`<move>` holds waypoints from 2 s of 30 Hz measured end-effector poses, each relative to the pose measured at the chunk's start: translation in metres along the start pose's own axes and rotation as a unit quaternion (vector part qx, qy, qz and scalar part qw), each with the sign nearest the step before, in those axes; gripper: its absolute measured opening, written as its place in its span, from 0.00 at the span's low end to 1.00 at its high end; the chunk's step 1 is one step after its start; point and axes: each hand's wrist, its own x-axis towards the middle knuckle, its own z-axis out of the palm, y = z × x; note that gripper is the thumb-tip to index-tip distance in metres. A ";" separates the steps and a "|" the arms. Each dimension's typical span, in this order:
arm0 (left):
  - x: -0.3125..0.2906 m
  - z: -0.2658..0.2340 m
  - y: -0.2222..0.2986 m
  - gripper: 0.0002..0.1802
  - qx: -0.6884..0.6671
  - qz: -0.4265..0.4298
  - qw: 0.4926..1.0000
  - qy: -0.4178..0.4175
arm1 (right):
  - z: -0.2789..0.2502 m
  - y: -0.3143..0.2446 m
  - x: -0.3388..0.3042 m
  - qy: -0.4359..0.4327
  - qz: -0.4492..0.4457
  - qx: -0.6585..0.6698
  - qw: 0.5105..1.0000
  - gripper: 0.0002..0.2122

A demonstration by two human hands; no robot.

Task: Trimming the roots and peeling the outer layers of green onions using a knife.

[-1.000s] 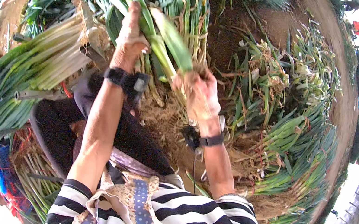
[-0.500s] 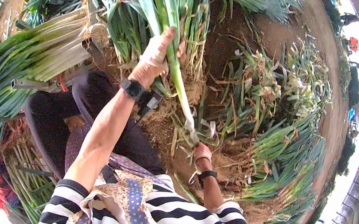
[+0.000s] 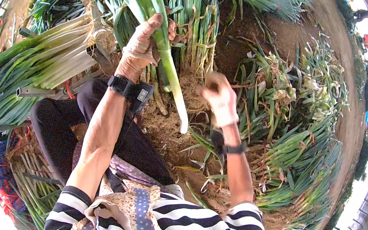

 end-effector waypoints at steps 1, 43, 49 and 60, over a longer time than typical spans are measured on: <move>-0.002 -0.001 0.000 0.20 0.002 0.000 1.000 0.001 | 0.008 -0.023 0.028 -0.012 0.094 0.220 0.971 0.16; 0.005 -0.017 -0.007 0.10 -0.030 -0.006 0.998 0.060 | 0.040 -0.015 -0.120 -0.377 0.022 -0.192 0.906 0.15; 0.000 0.004 -0.010 0.15 0.027 0.010 0.989 0.143 | 0.073 0.021 -0.204 -0.456 0.189 -0.290 0.820 0.14; 0.013 -0.045 0.037 0.29 -0.134 0.065 0.989 0.027 | -0.004 0.055 -0.403 -0.495 0.485 -0.096 0.715 0.15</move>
